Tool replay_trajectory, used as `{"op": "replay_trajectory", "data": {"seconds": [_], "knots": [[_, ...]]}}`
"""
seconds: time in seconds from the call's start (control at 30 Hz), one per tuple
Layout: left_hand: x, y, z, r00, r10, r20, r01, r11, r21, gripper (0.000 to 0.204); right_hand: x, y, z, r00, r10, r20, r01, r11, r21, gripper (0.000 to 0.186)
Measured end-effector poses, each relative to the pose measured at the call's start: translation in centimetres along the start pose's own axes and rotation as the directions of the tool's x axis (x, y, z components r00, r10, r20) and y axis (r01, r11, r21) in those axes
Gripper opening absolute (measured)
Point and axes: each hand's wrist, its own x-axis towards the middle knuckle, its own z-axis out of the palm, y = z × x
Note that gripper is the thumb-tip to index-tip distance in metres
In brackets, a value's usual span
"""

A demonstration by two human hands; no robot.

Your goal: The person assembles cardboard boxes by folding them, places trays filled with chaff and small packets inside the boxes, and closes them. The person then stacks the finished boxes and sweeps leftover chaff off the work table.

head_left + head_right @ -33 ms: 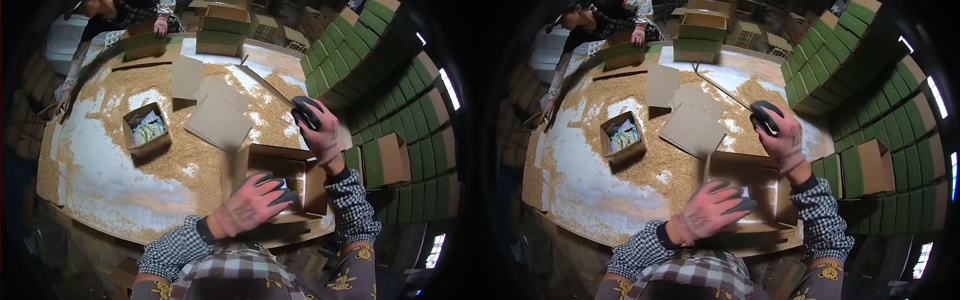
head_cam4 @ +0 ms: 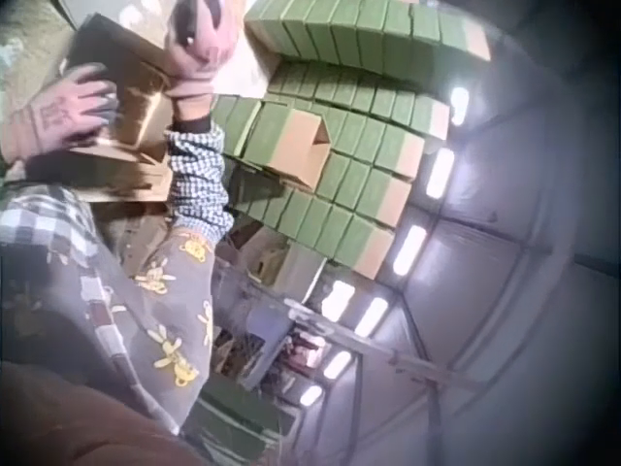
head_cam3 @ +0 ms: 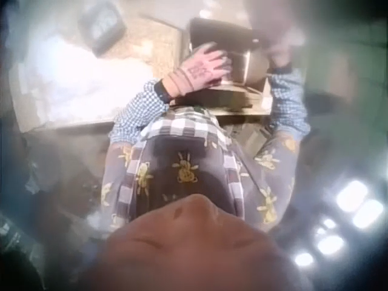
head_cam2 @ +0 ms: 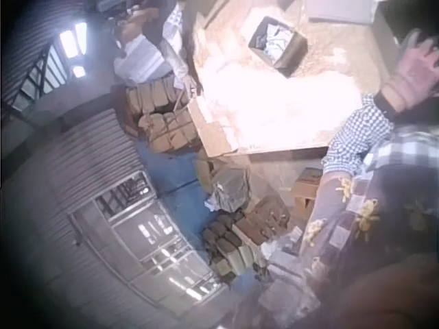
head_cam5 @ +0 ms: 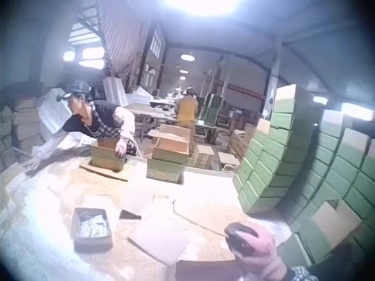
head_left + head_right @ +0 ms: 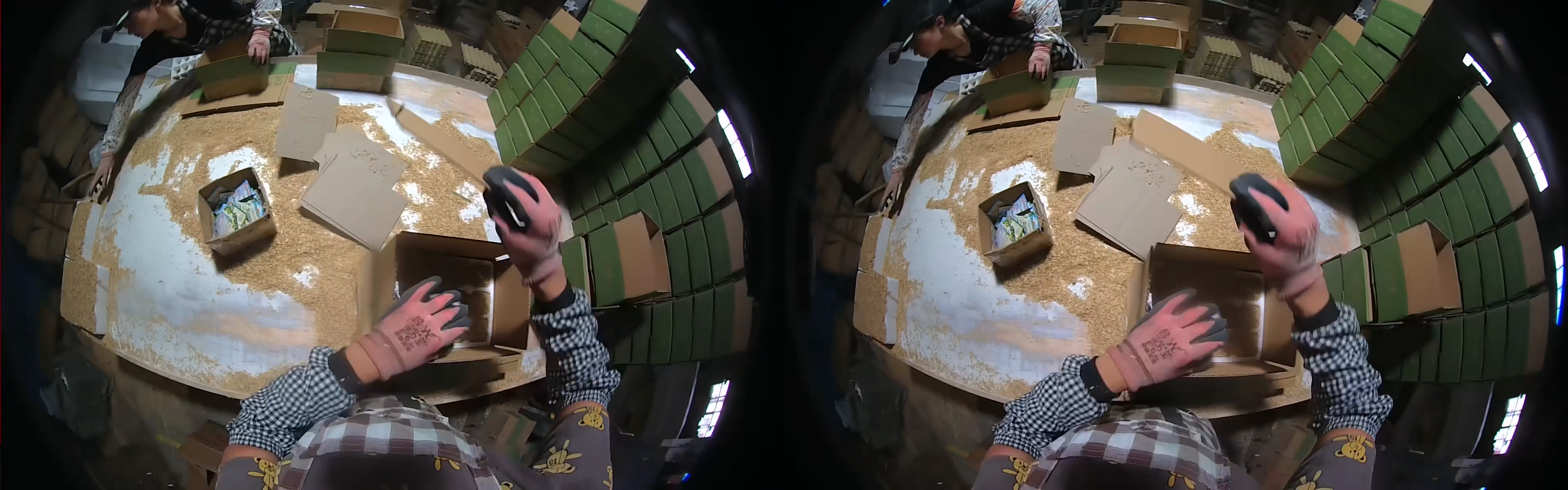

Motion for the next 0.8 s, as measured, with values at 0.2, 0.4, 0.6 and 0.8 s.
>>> {"op": "replay_trajectory", "data": {"seconds": [0.2,0.4,0.6,0.8], "knots": [[0.8,3.0,-4.1,0.824,-0.436,-0.361,0.433,0.896,-0.093,0.035,-17.4,-2.4,-4.4,0.744,-0.009,0.668,0.008,1.000,0.005,0.026],[3.4,2.2,1.5,0.519,-0.416,0.747,0.176,0.907,0.383,0.057,-18.5,-1.1,-2.8,0.759,0.104,0.642,-0.292,0.937,0.193,0.047],[3.7,0.4,1.9,0.781,-0.279,0.558,0.277,0.957,0.090,0.059,-22.0,3.7,-2.8,0.684,0.719,-0.124,-0.587,0.644,0.490,0.057],[-7.7,-8.9,11.7,0.510,-0.840,0.187,0.790,0.370,-0.489,0.083,-27.6,5.9,5.6,0.475,0.847,0.237,-0.874,0.487,0.013,0.074]]}}
